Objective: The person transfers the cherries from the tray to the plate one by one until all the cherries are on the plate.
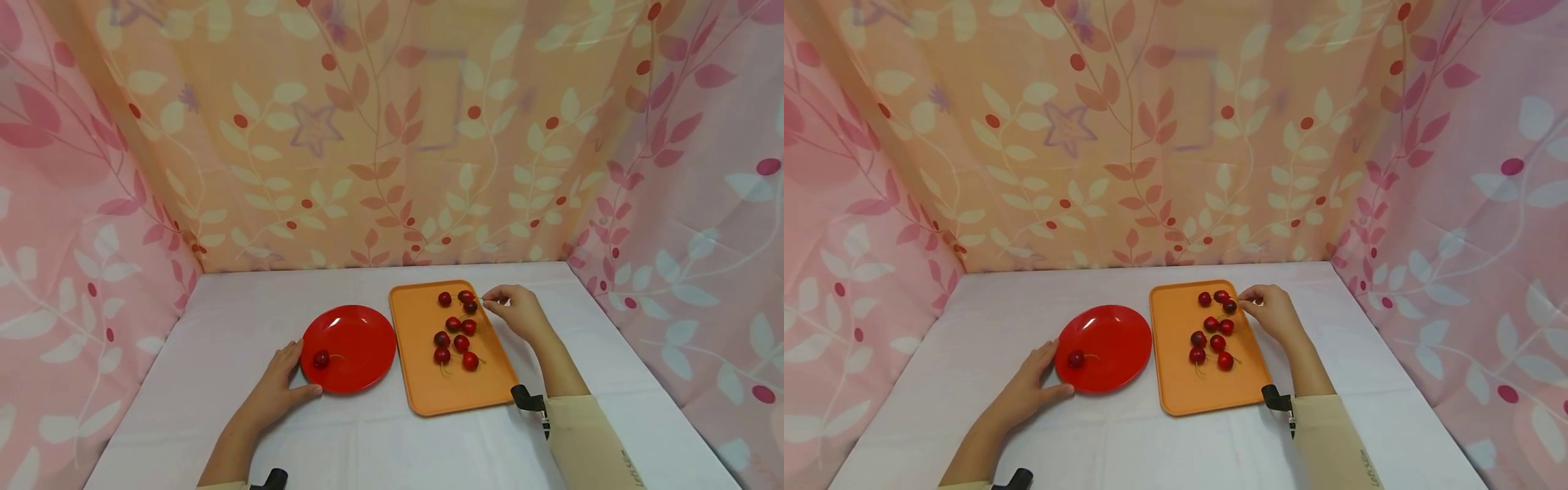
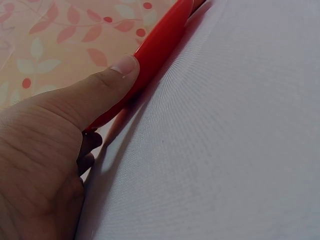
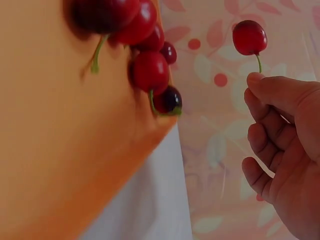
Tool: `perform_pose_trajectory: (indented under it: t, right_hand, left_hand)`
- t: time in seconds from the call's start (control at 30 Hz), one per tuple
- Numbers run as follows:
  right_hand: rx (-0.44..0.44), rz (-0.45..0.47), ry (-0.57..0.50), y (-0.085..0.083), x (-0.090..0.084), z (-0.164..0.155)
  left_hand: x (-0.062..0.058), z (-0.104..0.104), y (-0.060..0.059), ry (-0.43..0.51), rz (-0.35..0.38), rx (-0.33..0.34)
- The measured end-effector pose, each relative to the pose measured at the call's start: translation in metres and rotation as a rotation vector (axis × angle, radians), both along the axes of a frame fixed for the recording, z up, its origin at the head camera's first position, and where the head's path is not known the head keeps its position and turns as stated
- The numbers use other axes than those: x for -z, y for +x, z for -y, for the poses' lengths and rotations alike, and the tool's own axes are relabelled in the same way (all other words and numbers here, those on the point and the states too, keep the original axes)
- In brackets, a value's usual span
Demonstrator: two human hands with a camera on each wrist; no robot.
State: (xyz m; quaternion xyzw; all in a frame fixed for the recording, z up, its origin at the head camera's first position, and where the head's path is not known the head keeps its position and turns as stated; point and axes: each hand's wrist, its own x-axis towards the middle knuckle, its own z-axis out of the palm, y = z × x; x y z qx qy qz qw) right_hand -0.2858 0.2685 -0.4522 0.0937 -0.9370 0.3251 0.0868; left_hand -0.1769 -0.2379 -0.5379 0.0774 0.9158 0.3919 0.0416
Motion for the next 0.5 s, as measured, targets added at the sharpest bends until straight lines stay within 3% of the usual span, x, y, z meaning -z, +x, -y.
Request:
perform_pose_trajectory:
  t: [0.5]
  right_hand:
    - [-0.086,-0.010,-0.088,0.012,-0.012,0.052]
  left_hand:
    - [0.000,0.001,0.000,0.014,-0.002,0.009]
